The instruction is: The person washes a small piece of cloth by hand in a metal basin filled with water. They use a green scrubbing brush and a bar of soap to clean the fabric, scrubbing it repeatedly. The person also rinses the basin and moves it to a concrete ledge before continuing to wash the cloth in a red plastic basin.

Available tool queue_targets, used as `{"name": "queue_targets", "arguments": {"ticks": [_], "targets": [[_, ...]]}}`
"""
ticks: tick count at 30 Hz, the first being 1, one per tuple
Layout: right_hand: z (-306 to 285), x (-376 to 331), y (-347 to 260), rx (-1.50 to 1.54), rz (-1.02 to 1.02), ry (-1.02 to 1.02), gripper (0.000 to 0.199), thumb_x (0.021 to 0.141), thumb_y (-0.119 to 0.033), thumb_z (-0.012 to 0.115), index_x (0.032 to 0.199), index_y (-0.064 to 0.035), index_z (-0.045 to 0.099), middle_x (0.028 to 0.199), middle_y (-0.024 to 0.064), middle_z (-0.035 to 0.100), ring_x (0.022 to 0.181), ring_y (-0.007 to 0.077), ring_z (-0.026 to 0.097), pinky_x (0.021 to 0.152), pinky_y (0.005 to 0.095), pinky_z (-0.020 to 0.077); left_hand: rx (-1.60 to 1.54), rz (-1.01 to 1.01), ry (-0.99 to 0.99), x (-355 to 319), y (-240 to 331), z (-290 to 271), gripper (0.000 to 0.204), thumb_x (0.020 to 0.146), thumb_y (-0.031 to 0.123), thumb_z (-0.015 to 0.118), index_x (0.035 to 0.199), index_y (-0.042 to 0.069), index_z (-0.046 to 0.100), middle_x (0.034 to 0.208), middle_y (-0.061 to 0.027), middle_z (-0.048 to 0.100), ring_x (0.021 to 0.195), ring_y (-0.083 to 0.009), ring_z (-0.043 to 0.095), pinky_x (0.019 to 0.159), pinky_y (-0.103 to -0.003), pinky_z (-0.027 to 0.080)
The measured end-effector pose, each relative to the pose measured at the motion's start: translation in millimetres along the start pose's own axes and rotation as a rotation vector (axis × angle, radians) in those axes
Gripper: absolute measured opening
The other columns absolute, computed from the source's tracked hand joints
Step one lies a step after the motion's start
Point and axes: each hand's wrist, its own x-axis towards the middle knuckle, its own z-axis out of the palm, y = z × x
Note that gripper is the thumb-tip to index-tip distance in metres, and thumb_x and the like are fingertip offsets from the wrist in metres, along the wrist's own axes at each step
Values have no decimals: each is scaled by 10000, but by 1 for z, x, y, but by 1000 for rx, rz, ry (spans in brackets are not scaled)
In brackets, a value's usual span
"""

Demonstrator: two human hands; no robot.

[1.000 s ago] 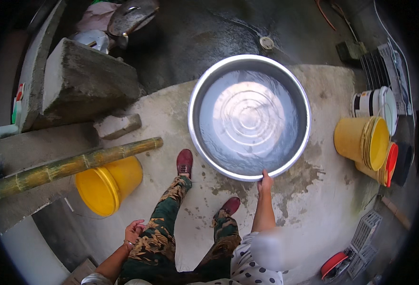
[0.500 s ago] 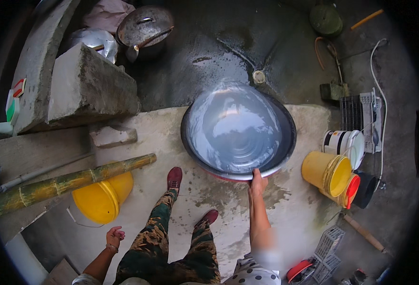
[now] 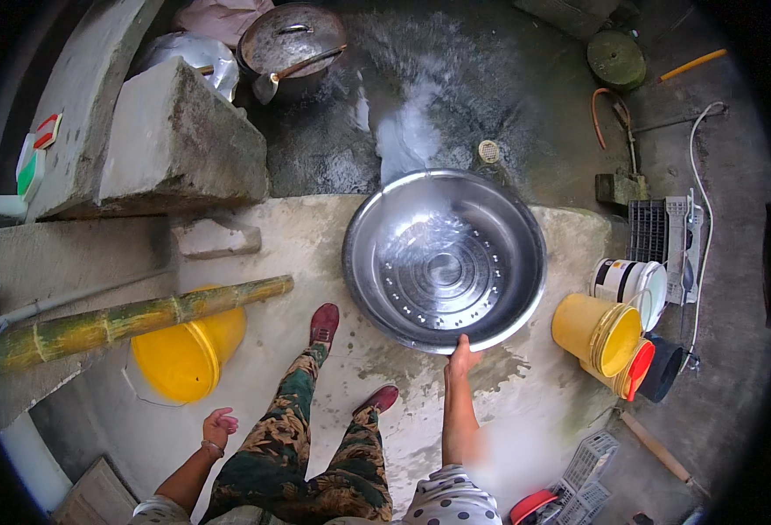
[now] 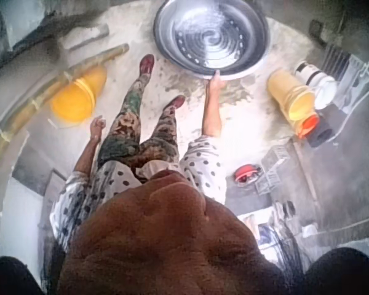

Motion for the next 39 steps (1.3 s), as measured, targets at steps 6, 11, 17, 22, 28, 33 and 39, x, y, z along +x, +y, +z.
{"name": "queue_targets", "arguments": {"ticks": [6, 11, 17, 22, 28, 33, 39], "targets": [[-22, -2, 29, 176, 284, -26, 491, 719, -30, 557, 1186, 19, 410, 1005, 129, 548, 843, 237, 566, 665, 371, 502, 33, -60, -23, -15, -16, 0, 270, 825, -17, 383, 1053, 19, 521, 784, -96, 607, 659, -138, 576, 634, -268, 505], [1, 17, -31, -26, -37, -45, 403, 705, -28, 581, 1083, 88, 502, 1040, 164, 566, 893, 253, 559, 793, 325, 437, -49, -85, -30, -18, -8, -6, 280, 815, -27, 393, 1059, 20, 521, 795, -103, 609, 663, -147, 582, 634, -271, 507], [122, 25, -207, -464, -421, -91, 554, 620, -179, 575, 1099, 90, 501, 1077, 235, 547, 1026, 321, 522, 915, 339, 365, -147, -111, 17, -23, -8, -12, 251, 831, -3, 411, 1054, 21, 523, 781, -101, 612, 647, -148, 587, 590, -267, 508], [256, -8, -310, -1055, -579, -150, 540, 622, -208, 546, 1044, 124, 487, 1025, 289, 539, 973, 384, 537, 850, 400, 422, -273, -164, 45, -32, -18, -21, 238, 843, 13, 421, 1056, 33, 526, 782, -102, 619, 641, -155, 593, 573, -278, 510], [346, -108, -339, -1319, -842, -260, 411, 696, -195, 590, 975, 42, 403, 870, 185, 614, 832, 308, 615, 723, 369, 495, -463, -381, 60, -42, -29, -32, 319, 758, 67, 554, 1073, 35, 514, 785, -109, 612, 678, -205, 594, 614, -334, 498], [388, -148, -310, -1304, -1139, -336, 239, 773, -117, 528, 953, 24, 459, 784, 162, 619, 737, 268, 628, 622, 334, 507, -304, -278, 8, -34, -31, -18, 315, 783, 92, 540, 1091, 36, 502, 798, -108, 614, 691, -204, 593, 628, -335, 499], [402, -192, -270, -1446, -1364, -411, 121, 861, -170, 436, 863, -63, 491, 708, 112, 584, 604, 236, 612, 380, 383, 474, -241, -235, -17, -34, -2, -22, 294, 809, 84, 507, 1094, 15, 497, 810, -104, 610, 722, -195, 596, 649, -340, 513]]}}
